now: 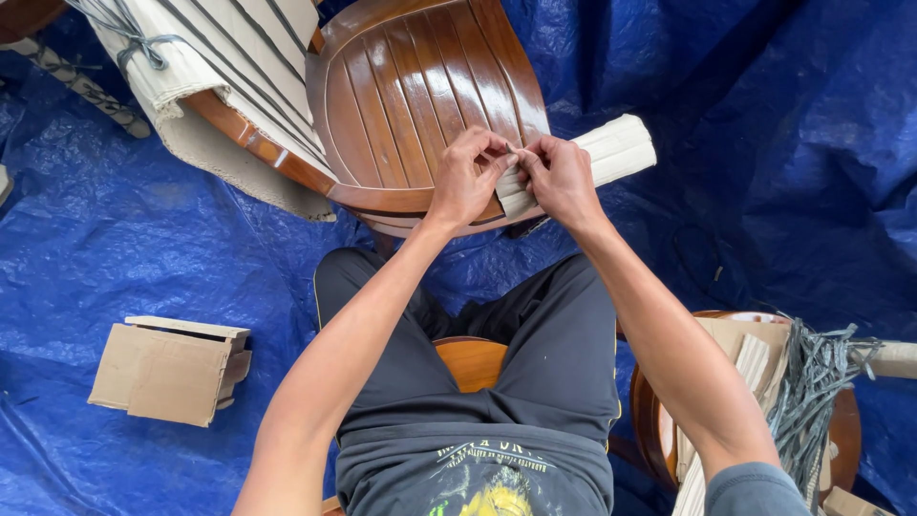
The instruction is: The person is wrapping the arms and legs of a wooden chair with cardboard strips and securing them with plastic ties.
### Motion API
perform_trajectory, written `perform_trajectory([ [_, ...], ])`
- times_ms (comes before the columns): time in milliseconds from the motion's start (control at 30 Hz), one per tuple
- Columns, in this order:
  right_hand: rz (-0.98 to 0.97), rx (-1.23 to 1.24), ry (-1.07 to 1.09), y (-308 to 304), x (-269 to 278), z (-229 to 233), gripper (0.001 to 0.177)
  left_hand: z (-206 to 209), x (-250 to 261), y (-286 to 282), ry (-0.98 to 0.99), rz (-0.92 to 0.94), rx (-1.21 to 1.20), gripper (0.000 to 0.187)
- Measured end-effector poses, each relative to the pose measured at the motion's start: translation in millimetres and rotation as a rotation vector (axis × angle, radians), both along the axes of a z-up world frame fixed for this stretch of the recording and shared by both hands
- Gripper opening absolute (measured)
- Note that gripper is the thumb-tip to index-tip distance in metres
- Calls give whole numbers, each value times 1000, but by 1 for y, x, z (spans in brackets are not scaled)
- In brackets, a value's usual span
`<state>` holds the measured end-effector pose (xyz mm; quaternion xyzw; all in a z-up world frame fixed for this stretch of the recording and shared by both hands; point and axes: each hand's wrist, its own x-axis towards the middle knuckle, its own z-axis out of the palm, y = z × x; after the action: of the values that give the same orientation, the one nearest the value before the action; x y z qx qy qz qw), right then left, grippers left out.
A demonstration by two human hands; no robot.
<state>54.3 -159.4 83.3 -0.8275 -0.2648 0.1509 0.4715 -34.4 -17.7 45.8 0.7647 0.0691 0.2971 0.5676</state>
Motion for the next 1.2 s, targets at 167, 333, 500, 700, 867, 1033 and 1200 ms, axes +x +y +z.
perform_trajectory([
  [167, 157, -38, -166, -7, 2, 1, 19, -8, 11, -1, -51, 41, 44, 10],
  [333, 142, -28, -40, -4, -1, 13, 22, 17, -8, 3, -20, -19, 249, 19],
  [500, 148, -81, 15, -5, 6, 15, 23, 9, -18, 8, 42, -16, 508, 15],
  [700, 247, -75, 117, -12, 30, -2, 20, 19, -25, 8, -69, -61, 616, 8],
  [867, 371, -60, 179, -17, 32, 4, 19, 18, -4, 21, 173, -105, 177, 13],
  [1033, 410, 23, 155, -18, 29, 5, 16, 4, 16, 19, 167, -254, 78, 28],
  [1200, 374, -7, 25, -25, 21, 8, 14, 7, 13, 18, 170, -318, 113, 28],
])
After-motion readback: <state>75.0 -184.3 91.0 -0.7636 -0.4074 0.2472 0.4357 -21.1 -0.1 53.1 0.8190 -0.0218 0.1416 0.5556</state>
